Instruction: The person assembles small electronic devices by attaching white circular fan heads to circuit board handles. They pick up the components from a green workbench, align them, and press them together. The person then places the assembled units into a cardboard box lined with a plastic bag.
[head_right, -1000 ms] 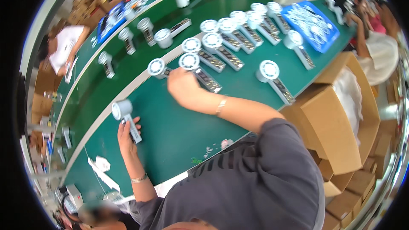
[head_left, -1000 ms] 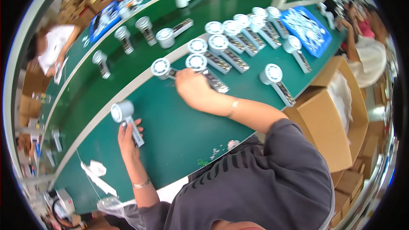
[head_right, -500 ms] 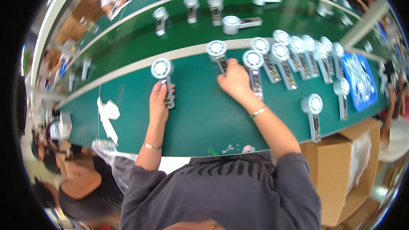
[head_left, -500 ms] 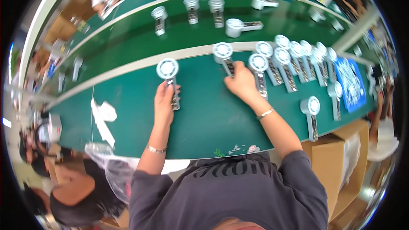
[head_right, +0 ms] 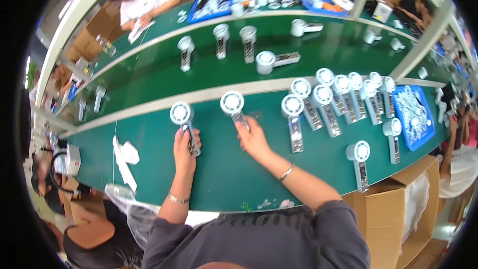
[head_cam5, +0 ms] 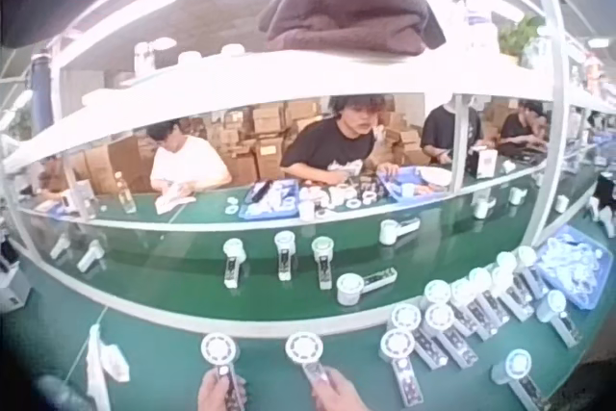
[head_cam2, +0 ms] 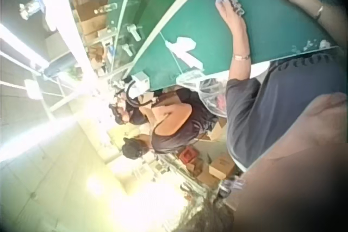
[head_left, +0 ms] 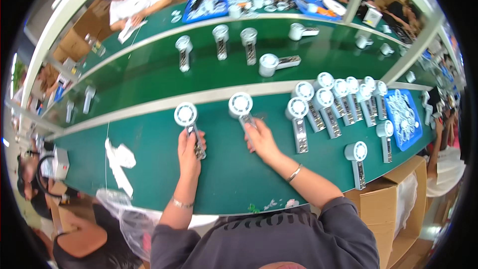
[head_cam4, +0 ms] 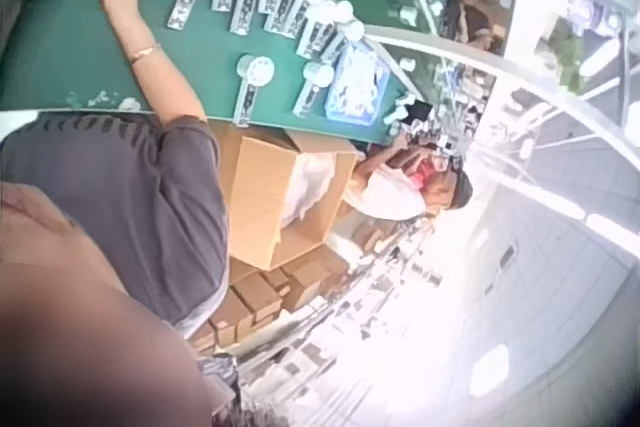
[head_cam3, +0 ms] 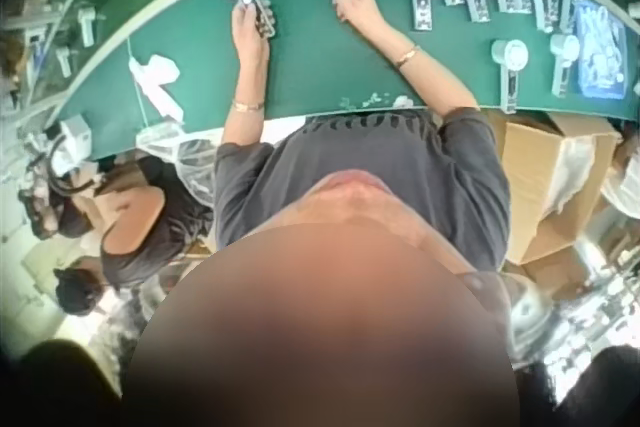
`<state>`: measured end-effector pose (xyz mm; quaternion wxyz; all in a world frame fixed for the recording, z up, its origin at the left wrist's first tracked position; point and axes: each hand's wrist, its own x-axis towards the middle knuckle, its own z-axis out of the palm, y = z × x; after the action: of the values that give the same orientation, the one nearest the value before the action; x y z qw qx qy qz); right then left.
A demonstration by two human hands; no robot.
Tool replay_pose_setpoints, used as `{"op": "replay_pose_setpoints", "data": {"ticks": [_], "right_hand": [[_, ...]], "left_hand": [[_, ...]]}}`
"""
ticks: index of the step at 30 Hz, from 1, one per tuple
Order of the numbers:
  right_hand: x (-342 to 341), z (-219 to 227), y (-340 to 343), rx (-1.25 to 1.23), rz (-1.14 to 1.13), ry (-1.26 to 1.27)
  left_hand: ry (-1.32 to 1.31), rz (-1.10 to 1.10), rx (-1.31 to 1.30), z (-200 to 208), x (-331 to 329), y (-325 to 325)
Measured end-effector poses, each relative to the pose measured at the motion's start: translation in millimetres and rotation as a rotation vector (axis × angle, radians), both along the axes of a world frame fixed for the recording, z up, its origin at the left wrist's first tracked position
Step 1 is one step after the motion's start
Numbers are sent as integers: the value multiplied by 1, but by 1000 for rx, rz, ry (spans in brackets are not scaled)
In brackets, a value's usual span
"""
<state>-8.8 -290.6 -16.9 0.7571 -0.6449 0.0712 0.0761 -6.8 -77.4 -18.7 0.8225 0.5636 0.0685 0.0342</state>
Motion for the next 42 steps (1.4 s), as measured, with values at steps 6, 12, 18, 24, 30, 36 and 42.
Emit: {"op": "replay_pose_setpoints", "data": {"ticks": [6,12,18,24,30,36,42], "right_hand": [[-1,-15,-2,31,-21,1],[2,-19,0,78,-41,-127],[-4,-9,-3,-24,-78,-170],[2,-25,9,-197,-208,-317],[-5,-22,4,-37,-43,-184],[1,-4,3,0,17,-154],[0,-4,2,1,-14,-177]], "left_hand": [[-2,21,40,-3,1,1],[-11,9,58,-1,-1,-3],[-25,-26,73,-4,-1,-8],[-10,2,100,-2,-4,-5],[-33,-53,100,2,-6,-9],[-42,-31,113,0,1,-9],[-59,-48,48,-2,-2,-7]]}}
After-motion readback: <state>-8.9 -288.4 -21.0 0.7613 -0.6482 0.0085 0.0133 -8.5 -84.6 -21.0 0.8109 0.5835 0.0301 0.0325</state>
